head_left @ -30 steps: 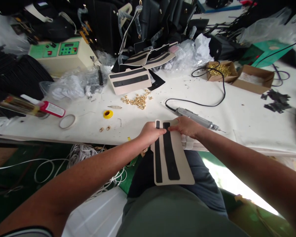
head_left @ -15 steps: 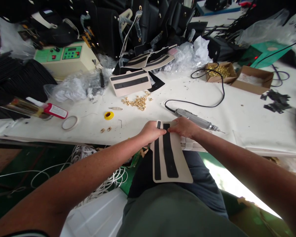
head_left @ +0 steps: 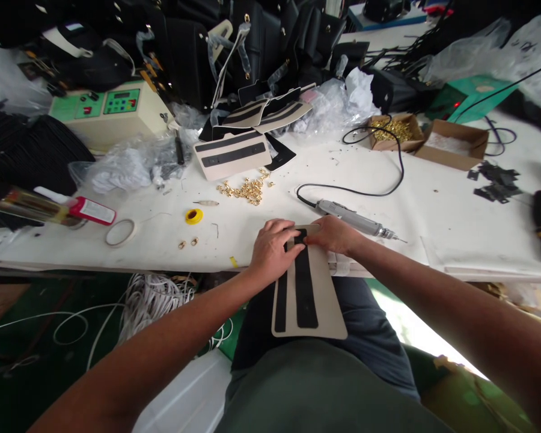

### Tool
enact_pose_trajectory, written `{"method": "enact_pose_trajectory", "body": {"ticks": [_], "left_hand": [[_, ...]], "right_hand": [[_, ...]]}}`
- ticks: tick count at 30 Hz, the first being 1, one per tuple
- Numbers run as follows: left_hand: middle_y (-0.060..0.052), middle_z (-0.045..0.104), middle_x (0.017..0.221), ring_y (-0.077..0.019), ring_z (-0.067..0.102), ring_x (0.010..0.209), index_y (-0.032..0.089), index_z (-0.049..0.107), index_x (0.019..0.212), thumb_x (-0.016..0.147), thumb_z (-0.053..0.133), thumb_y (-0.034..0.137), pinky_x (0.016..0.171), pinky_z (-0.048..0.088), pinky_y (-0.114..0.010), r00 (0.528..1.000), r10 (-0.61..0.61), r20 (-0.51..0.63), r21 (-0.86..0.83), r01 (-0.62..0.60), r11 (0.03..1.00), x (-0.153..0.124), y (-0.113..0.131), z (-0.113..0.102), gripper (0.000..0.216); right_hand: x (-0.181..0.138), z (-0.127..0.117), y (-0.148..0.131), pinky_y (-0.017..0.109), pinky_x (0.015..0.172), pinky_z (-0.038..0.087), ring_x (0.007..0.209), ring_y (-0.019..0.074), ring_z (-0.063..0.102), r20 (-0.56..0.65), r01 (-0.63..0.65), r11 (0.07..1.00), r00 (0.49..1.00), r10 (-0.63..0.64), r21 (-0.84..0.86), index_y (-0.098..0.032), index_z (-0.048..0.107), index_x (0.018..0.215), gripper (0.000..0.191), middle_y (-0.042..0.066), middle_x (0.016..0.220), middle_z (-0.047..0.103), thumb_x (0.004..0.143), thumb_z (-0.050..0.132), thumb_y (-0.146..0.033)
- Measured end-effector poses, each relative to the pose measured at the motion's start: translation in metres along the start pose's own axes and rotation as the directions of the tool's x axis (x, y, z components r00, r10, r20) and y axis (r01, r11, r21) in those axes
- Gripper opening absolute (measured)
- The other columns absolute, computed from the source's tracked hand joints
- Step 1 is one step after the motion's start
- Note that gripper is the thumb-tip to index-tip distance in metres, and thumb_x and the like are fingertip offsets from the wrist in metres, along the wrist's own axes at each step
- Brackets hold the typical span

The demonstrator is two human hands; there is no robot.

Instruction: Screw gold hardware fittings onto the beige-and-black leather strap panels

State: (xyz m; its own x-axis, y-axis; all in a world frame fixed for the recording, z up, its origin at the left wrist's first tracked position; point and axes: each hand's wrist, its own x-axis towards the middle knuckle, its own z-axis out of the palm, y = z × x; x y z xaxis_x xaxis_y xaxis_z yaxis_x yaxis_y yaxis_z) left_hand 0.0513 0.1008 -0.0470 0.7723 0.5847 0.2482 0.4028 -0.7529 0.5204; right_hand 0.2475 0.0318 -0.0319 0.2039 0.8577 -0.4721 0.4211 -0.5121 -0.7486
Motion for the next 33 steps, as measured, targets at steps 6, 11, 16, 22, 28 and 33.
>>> {"method": "enact_pose_trajectory", "body": {"ticks": [6, 11, 16, 22, 28, 33], "left_hand": [[-0.005, 0.075, 0.131, -0.0273, 0.063, 0.125, 0.027, 0.080, 0.112, 0.086, 0.085, 0.027, 0.108, 0.049, -0.045, 1.000, -0.030, -0.004, -0.030, 0.030, 0.999, -0.003, -0.004, 0.007, 0.026], [-0.004, 0.076, 0.129, -0.0273, 0.063, 0.124, 0.029, 0.081, 0.110, 0.086, 0.086, 0.031, 0.106, 0.047, -0.046, 0.998, -0.062, 0.026, -0.014, 0.062, 0.998, -0.001, -0.006, 0.007, 0.025], [-0.003, 0.077, 0.128, -0.0278, 0.062, 0.125, 0.030, 0.081, 0.109, 0.086, 0.085, 0.034, 0.106, 0.045, -0.048, 0.997, -0.068, 0.046, -0.006, 0.069, 0.998, 0.001, -0.008, 0.006, 0.023], [-0.004, 0.076, 0.129, -0.0277, 0.062, 0.124, 0.030, 0.081, 0.109, 0.086, 0.086, 0.032, 0.104, 0.046, -0.049, 0.997, -0.045, 0.062, -0.014, 0.046, 0.999, -0.001, -0.008, 0.002, 0.023], [-0.005, 0.077, 0.127, -0.0290, 0.062, 0.124, 0.030, 0.081, 0.109, 0.084, 0.087, 0.031, 0.104, 0.048, -0.051, 0.998, -0.049, 0.033, -0.010, 0.050, 0.999, -0.001, -0.009, 0.004, 0.025], [-0.005, 0.077, 0.126, -0.0302, 0.064, 0.122, 0.030, 0.082, 0.109, 0.086, 0.082, 0.028, 0.102, 0.051, -0.051, 0.999, -0.018, 0.031, 0.002, 0.018, 1.000, 0.000, -0.008, 0.002, 0.023]], "right_hand": [[-0.002, 0.000, -0.001, 0.028, 0.049, 0.036, 0.054, 0.0156, 0.053, 0.005, -0.017, 1.000, 1.000, 0.017, -0.005, -0.021, 0.066, 0.067, 0.015, 0.000, 0.060, 0.063, 0.078, 0.075, -0.026], [-0.003, -0.002, -0.005, 0.027, 0.054, 0.044, 0.064, 0.0183, 0.063, -0.013, -0.009, 1.000, 1.000, 0.009, -0.025, -0.021, 0.071, 0.080, 0.008, 0.003, 0.073, 0.072, 0.078, 0.078, -0.025], [-0.004, -0.002, -0.007, 0.027, 0.057, 0.046, 0.070, 0.0207, 0.068, -0.042, -0.013, 0.998, 0.999, 0.010, -0.066, -0.021, 0.074, 0.091, 0.015, 0.004, 0.080, 0.076, 0.078, 0.079, -0.025], [-0.009, 0.002, -0.012, 0.028, 0.055, 0.045, 0.067, 0.0207, 0.068, -0.090, -0.027, 0.992, 0.996, 0.016, -0.126, -0.020, 0.074, 0.091, 0.013, 0.005, 0.077, 0.075, 0.084, 0.072, -0.031], [-0.005, 0.004, -0.011, 0.026, 0.055, 0.044, 0.069, 0.0205, 0.069, -0.107, 0.006, 0.988, 0.994, -0.022, -0.154, -0.019, 0.074, 0.087, 0.009, 0.005, 0.076, 0.075, 0.084, 0.072, -0.028], [-0.007, 0.006, -0.014, 0.025, 0.056, 0.043, 0.071, 0.0198, 0.070, -0.157, 0.019, 0.983, 0.986, -0.048, -0.181, -0.018, 0.074, 0.084, 0.011, 0.006, 0.079, 0.077, 0.081, 0.078, -0.028]]}}
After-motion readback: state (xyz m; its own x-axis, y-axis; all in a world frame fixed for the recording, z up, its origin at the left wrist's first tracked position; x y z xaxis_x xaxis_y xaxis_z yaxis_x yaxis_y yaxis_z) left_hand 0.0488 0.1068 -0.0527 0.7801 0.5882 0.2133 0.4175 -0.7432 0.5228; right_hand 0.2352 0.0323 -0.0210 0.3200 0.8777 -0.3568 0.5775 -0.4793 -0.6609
